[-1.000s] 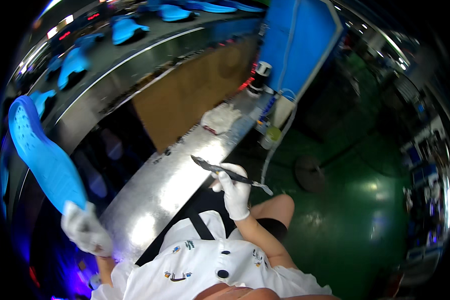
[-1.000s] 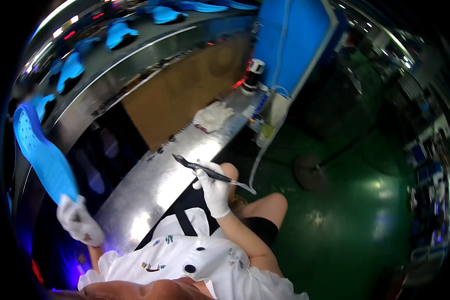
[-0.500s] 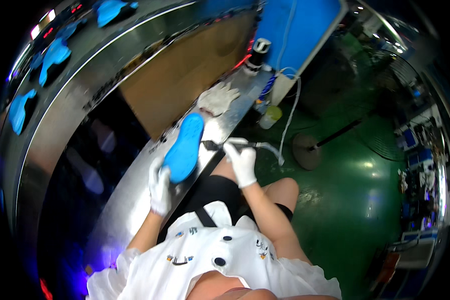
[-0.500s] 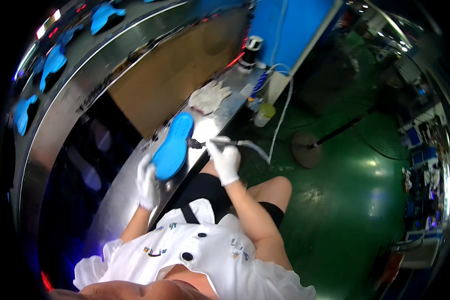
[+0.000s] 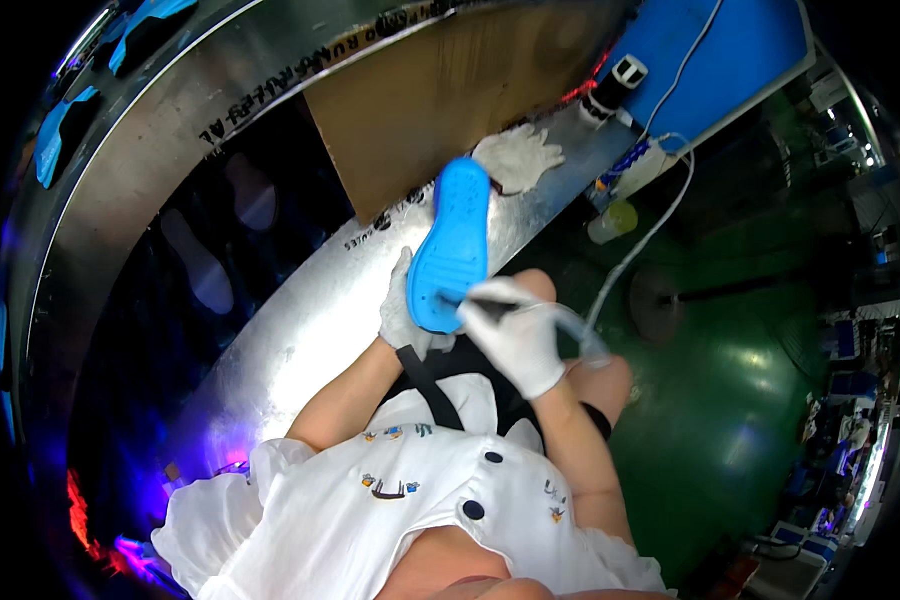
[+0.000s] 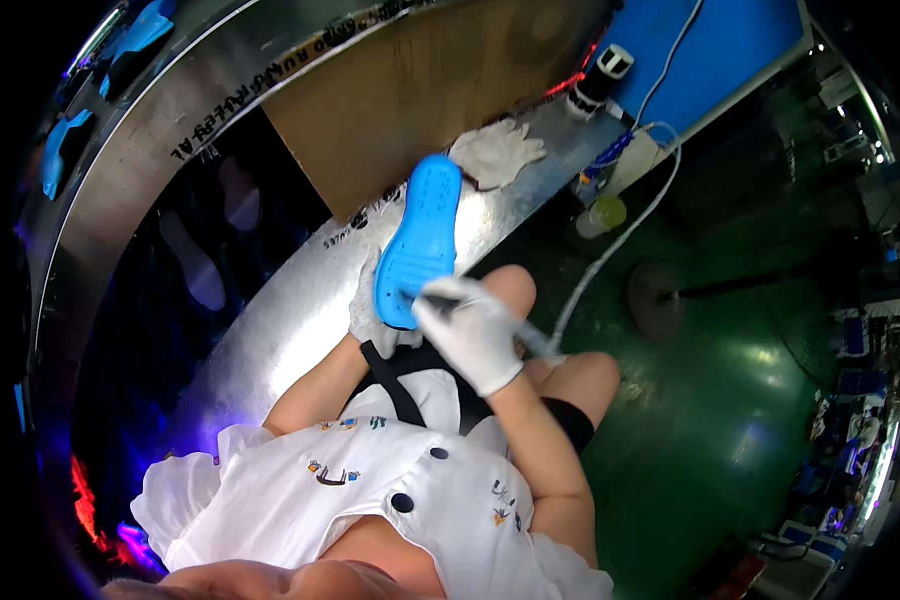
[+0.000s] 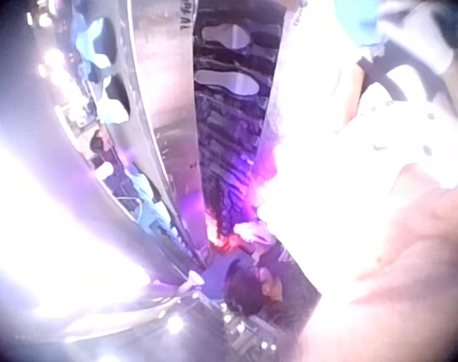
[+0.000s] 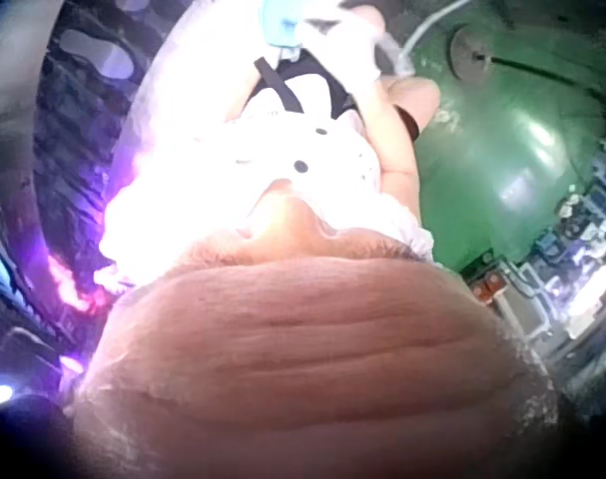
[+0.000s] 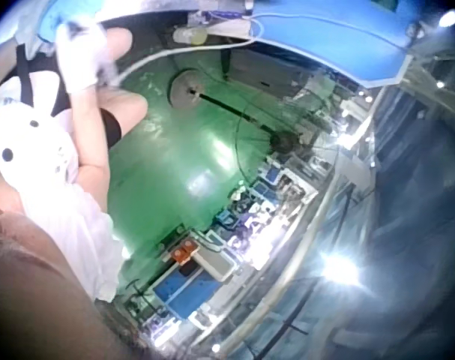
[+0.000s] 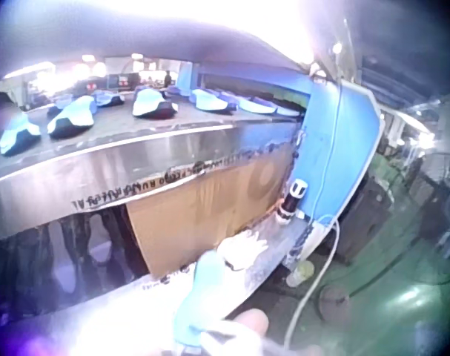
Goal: The person sits on the factory floor and uses a handheld tool to trim excess material from the edges of blue shoe soles. They pick up each sole from a nearby conveyor belt, scrape the edges, and place the finished sole back on the belt.
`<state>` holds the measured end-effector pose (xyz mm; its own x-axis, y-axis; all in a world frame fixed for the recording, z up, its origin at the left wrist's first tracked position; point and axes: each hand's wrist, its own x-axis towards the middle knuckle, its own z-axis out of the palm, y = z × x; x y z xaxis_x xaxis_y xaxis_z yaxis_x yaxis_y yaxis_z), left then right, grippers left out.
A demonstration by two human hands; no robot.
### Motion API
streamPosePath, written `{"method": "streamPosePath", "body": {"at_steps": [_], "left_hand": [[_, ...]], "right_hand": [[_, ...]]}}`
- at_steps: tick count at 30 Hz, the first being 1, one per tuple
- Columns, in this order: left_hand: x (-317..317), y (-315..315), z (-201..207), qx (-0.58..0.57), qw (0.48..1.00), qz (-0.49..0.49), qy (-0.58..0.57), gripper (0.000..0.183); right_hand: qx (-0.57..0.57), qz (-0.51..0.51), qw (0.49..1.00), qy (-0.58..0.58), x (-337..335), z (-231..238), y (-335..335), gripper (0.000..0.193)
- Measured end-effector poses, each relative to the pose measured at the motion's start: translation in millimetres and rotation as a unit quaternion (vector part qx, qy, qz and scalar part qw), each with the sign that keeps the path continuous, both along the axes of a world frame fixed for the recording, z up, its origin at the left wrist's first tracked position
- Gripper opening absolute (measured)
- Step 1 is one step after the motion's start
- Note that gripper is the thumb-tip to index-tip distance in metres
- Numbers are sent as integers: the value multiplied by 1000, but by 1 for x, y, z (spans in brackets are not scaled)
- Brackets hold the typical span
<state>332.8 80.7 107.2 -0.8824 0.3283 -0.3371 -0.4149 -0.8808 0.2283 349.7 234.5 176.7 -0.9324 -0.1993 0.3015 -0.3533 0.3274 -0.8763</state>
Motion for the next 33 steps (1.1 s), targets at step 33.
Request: {"method": "streamPosePath", "body": {"at_steps": [33], "left_hand": [[-16, 1, 67, 153, 960, -84, 218, 101]], "right_hand": [[17, 4, 956, 292, 43, 50, -30, 26]]}}
